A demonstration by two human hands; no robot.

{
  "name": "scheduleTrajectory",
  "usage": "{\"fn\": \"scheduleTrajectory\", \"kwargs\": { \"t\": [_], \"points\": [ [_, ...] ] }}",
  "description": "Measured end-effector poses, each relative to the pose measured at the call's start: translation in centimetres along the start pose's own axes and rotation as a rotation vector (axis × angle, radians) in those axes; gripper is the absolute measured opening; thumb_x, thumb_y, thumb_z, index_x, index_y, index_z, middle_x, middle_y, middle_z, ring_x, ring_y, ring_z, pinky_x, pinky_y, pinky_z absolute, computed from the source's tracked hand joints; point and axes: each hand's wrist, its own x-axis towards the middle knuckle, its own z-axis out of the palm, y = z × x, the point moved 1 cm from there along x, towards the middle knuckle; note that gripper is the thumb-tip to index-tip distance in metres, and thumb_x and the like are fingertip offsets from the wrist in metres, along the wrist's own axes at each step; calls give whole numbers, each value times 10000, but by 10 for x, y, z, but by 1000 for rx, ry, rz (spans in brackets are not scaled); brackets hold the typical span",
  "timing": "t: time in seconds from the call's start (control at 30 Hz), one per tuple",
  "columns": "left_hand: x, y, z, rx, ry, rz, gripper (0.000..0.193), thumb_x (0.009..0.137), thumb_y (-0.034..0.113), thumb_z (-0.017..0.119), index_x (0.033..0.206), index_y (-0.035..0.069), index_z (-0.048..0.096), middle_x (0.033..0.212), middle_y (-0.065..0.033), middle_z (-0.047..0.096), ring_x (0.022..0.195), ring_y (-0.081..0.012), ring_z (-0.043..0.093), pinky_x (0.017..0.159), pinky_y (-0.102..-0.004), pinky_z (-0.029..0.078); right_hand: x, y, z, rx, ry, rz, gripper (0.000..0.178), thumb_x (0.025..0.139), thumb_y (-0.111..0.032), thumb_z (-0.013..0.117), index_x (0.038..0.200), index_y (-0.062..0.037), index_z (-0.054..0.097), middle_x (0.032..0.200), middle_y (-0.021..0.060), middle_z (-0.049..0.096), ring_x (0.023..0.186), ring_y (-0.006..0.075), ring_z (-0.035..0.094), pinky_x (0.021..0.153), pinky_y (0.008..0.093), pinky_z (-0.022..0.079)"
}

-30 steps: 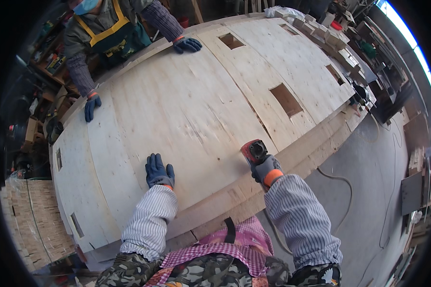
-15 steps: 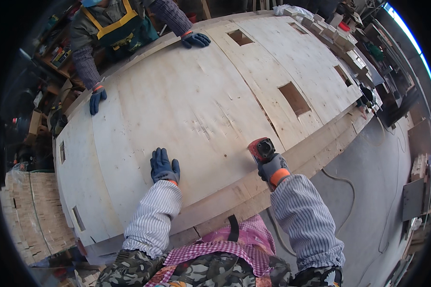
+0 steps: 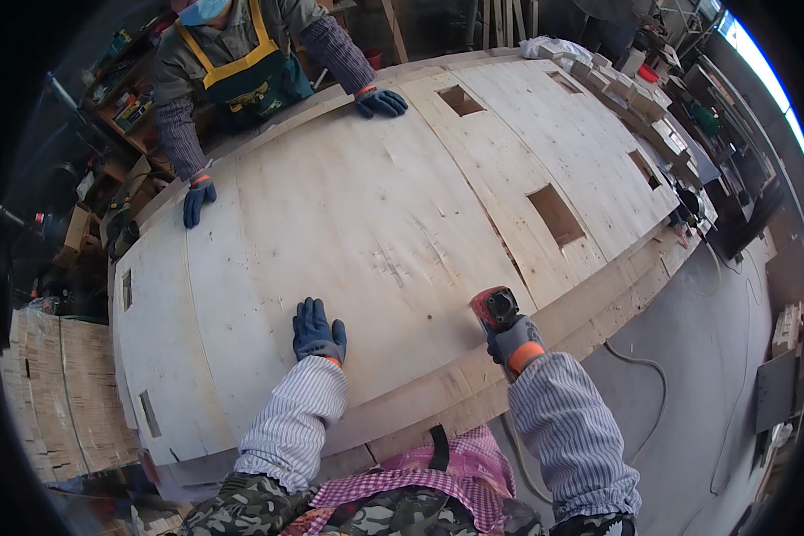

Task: The person uses a pneumatic nail gun to fasten wooden panels together on a large workbench. They repeatedly position and secure panels, then flip the assembled unit with a coworker to continue nailing the opposite side. The person also places small wooden blocks into cutouts on the panels.

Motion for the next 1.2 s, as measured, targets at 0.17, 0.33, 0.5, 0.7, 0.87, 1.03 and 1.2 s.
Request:
{"fn": "scheduleTrajectory", "kwargs": {
  "t": [0.17, 0.33, 0.5, 0.7, 0.87, 1.03, 1.2],
  "points": [
    [-3, -3, 0, -103, -14, 15, 640, 855, 399, 339, 1370, 56, 177, 1447, -106, 108, 1341, -246, 63, 1091, -375, 62, 10, 8, 4, -156, 27, -138, 189, 721, -235, 619, 724, -47, 635, 548, 115, 593, 480, 205, 595, 475, 329, 459],
    [-3, -5, -2, -170, -55, 18, 641, 849, 402, 329, 1371, 65, 174, 1444, -114, 115, 1343, -247, 50, 1089, -367, 64, 14, 25, 10, 76, 41, -76, 94, 679, -151, 572, 731, -92, 624, 545, 91, 578, 496, 211, 586, 481, 342, 446],
    [-4, -5, -3, -146, -27, 14, 620, 855, 399, 341, 1359, 62, 213, 1438, -112, 142, 1336, -250, 84, 1087, -369, 81, 34, 10, -9, 164, 134, -140, 67, 680, -96, 545, 685, -103, 611, 483, 44, 539, 406, 171, 530, 390, 321, 397],
    [-7, -4, -5, -150, -22, 13, 604, 854, 385, 362, 1348, 59, 243, 1430, -115, 166, 1330, -254, 114, 1083, -374, 111, 95, -49, -20, 28, 136, -207, 97, 703, -138, 559, 701, -60, 616, 520, 107, 573, 456, 248, 579, 444, 363, 450],
    [-5, -4, -11, -119, -87, 30, 602, 877, 391, 288, 1369, 59, 188, 1444, -115, 119, 1339, -258, 64, 1086, -380, 66, 123, -74, 3, -279, 164, 25, 259, 657, -267, 674, 800, -54, 642, 654, 147, 631, 625, 288, 634, 584, 376, 489],
    [-5, -2, -13, -77, -83, 35, 601, 882, 393, 280, 1372, 60, 178, 1443, -113, 129, 1338, -259, 75, 1086, -373, 67, 113, -78, 0, -277, 234, -63, 266, 653, -188, 650, 896, -80, 643, 760, 155, 644, 747, 311, 630, 662, 383, 490],
    [-5, -1, -12, -78, -77, 25, 604, 882, 400, 270, 1375, 64, 172, 1446, -108, 119, 1339, -259, 71, 1086, -369, 60, 108, -84, 4, -311, 209, -49, 305, 670, -242, 643, 943, -107, 638, 855, 183, 633, 834, 349, 603, 719, 408, 479]
  ]
}}
